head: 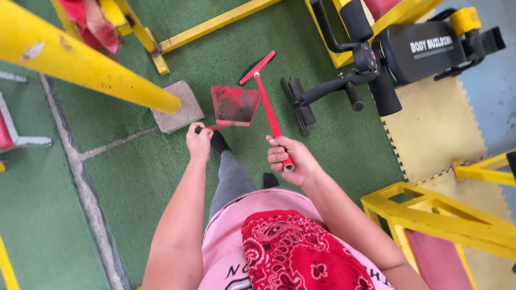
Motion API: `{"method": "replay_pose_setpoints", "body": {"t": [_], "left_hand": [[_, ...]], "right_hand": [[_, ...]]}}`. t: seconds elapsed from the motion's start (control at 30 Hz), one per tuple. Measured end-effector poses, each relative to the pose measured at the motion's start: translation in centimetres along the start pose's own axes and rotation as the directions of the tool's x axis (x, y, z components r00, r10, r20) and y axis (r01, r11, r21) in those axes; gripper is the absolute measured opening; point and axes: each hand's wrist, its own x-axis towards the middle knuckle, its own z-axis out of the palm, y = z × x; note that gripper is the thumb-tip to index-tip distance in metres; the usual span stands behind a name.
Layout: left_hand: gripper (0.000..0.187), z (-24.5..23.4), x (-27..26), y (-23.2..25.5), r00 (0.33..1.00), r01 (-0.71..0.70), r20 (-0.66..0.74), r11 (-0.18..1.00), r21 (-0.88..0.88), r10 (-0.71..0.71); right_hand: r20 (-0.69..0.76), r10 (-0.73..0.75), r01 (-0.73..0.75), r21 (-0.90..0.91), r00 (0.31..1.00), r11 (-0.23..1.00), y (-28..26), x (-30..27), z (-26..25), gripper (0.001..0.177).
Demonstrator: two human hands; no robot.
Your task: Sweeping the floor around gym equipment using a hand broom and dustpan.
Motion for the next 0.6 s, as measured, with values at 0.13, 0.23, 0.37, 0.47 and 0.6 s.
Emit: {"method": "replay_pose_setpoints", "body": {"t": [0.13,0.23,0.37,0.47,0.6], "left_hand": [[0.018,2.8,8.0,0.6,0.996,0.001,0.084,1.000,0.008,-0.001],[0.019,3.9,14.2,1.7,0.985,0.008,0.171,0.999,0.048,-0.017],[0.017,6.6,21.3,5.1,0.950,0.038,0.303,0.988,0.147,-0.082],[0.015,8.5,26.2,8.0,0.924,0.025,0.367,0.975,0.219,-0.106],[0.010,11.2,30.2,11.3,0.886,-0.044,0.446,0.931,0.362,-0.131]], "right_hand": [[-0.053,-0.087,0.086,-0.021,0.995,0.996,-3.5,4.8,1.8,0.009],[-0.069,-0.110,0.109,-0.026,0.991,0.994,-4.7,9.7,3.4,0.011],[-0.159,-0.241,0.239,-0.029,0.958,0.971,-7.4,16.0,6.6,0.010],[-0.264,-0.307,0.296,-0.082,0.914,0.952,-9.2,19.8,8.2,0.012],[-0.358,-0.367,0.345,-0.125,0.859,0.930,-11.2,23.1,8.0,0.014]]}}
